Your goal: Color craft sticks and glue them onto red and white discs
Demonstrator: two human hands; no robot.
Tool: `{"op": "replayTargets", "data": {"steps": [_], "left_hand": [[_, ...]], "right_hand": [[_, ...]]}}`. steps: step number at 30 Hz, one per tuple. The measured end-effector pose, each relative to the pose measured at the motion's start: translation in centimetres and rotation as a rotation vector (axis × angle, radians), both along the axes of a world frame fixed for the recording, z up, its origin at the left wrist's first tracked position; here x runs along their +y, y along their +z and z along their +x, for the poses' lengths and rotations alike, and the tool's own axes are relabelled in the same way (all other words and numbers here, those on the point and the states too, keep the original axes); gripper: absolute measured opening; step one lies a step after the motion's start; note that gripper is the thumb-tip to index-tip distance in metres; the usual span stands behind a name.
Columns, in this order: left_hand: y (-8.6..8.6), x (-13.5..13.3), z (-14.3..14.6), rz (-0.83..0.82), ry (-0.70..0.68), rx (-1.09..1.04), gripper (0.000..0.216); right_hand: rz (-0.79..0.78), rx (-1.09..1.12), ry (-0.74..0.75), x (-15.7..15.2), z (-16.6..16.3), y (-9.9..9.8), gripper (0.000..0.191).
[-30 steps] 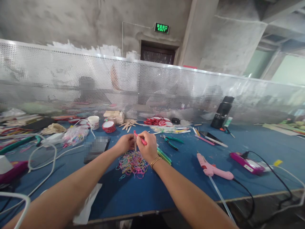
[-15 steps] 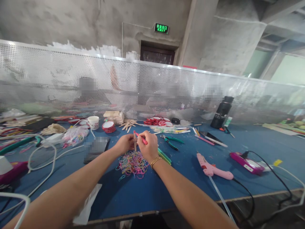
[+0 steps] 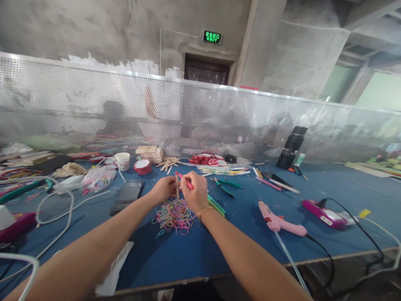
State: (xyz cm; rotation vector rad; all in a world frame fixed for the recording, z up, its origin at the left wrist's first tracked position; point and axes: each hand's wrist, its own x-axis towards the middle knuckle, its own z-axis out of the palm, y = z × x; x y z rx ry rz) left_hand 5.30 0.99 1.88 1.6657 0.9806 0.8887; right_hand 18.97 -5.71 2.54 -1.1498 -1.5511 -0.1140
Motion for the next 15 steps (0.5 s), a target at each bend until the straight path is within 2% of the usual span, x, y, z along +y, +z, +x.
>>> {"op": "replayTargets", "data": {"steps": [15], "left_hand": [[-0.44, 0.35, -0.08, 0.041, 0.005, 0.043, 0.011]], "right_hand": [[0.005, 0.023, 0.053, 0.19, 0.18, -0.06, 0.011]]}}
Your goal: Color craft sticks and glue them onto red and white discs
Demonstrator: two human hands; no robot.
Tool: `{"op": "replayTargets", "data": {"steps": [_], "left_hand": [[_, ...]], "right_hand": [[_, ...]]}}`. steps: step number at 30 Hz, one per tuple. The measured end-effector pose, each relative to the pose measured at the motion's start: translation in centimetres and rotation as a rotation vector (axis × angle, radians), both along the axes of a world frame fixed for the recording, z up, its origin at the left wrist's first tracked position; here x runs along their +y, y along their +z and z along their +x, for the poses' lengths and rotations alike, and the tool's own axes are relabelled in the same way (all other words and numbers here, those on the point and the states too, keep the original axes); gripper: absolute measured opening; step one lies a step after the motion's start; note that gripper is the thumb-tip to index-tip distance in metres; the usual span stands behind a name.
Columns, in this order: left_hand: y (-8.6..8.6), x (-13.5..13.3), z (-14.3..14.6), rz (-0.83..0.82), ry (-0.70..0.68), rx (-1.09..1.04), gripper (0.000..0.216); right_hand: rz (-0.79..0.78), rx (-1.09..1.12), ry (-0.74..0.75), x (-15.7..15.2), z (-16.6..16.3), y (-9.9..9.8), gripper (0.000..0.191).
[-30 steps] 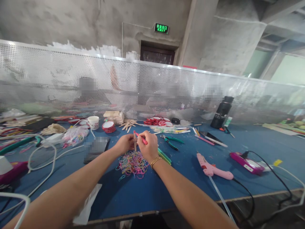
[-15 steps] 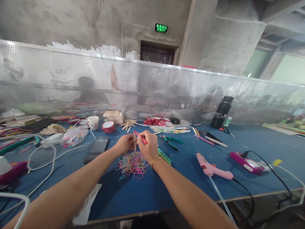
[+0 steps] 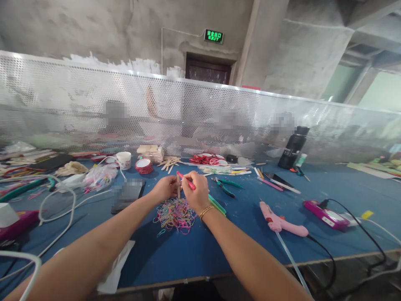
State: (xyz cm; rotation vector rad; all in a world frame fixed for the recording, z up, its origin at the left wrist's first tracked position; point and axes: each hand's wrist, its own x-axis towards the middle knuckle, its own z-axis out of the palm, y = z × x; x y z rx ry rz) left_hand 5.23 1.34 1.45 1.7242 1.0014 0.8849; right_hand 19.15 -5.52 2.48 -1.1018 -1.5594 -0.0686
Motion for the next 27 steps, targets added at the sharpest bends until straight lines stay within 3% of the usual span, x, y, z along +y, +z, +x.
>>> {"op": "replayTargets", "data": {"steps": [11, 27], "left_hand": [[-0.5, 0.7, -0.5, 0.172, 0.066, 0.106, 0.013], [-0.4, 1.0, -0.4, 0.130, 0.047, 0.161, 0.015]], "right_hand": [[-0.008, 0.005, -0.003, 0.0, 0.0, -0.1, 0.012], [-0.004, -0.023, -0.010, 0.2, 0.1, -0.2, 0.010]]}}
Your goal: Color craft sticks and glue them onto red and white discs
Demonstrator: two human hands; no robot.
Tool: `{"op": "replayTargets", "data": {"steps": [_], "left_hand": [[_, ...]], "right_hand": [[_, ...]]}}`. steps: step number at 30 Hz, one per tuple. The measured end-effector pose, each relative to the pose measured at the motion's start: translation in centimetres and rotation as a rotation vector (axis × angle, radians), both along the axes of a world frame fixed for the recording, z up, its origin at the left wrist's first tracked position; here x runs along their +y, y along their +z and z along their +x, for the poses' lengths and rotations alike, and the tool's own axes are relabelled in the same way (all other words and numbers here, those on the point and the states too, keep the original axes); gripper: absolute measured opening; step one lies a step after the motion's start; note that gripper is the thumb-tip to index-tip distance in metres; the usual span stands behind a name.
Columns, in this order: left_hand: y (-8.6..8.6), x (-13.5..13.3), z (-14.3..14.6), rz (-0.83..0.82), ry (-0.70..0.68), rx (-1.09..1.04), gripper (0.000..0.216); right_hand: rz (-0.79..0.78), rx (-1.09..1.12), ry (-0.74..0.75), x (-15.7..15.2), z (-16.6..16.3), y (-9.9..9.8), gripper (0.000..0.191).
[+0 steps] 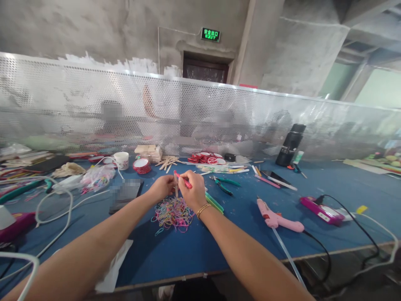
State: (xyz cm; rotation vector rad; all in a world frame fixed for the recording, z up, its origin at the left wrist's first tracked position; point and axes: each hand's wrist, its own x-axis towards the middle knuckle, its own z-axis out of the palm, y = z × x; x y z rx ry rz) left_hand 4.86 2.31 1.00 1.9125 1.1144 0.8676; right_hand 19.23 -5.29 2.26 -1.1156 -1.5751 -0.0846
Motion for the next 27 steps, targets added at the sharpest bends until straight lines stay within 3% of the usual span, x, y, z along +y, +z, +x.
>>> {"op": "replayTargets", "data": {"steps": [11, 27], "left_hand": [[1.2, -1.1, 0.2, -0.106, -0.006, -0.098, 0.014], [1.2, -0.8, 0.3, -0.087, 0.015, -0.059, 0.011]], "right_hand": [[0.030, 0.006, 0.023, 0.0, 0.0, 0.2, 0.011], [0.051, -0.006, 0.032, 0.3, 0.3, 0.1, 0.012]]}}
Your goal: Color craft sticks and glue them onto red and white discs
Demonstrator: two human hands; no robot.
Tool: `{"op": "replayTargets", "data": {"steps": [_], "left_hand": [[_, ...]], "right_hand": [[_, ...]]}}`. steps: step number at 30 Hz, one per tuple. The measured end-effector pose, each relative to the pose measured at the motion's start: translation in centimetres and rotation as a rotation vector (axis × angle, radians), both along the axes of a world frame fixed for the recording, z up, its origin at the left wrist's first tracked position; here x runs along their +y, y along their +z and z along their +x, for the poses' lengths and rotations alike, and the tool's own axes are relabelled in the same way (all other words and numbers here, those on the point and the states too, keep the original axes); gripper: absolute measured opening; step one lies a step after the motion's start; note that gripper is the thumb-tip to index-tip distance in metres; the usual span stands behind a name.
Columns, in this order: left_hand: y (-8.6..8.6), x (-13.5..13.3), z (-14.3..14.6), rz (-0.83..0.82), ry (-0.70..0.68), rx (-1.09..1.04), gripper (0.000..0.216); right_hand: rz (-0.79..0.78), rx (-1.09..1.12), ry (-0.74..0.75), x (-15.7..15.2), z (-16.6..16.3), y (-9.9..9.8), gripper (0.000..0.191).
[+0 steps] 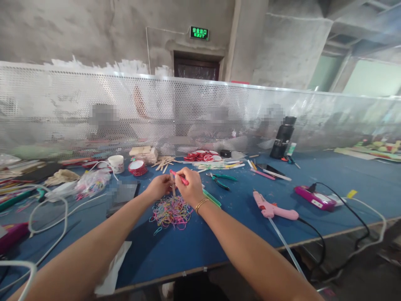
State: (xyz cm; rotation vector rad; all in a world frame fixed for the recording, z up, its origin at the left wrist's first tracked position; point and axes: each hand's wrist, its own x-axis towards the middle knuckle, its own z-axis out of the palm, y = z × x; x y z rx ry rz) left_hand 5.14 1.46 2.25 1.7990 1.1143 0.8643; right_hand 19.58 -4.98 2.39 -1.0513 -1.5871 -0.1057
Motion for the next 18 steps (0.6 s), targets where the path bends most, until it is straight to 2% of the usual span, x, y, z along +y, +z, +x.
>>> {"op": "replayTargets", "data": {"steps": [18], "left_hand": [[0.29, -0.05, 0.13, -0.050, 0.009, -0.032, 0.012]], "right_hand": [[0.026, 0.035, 0.003, 0.10, 0.47, 0.30, 0.014]]}}
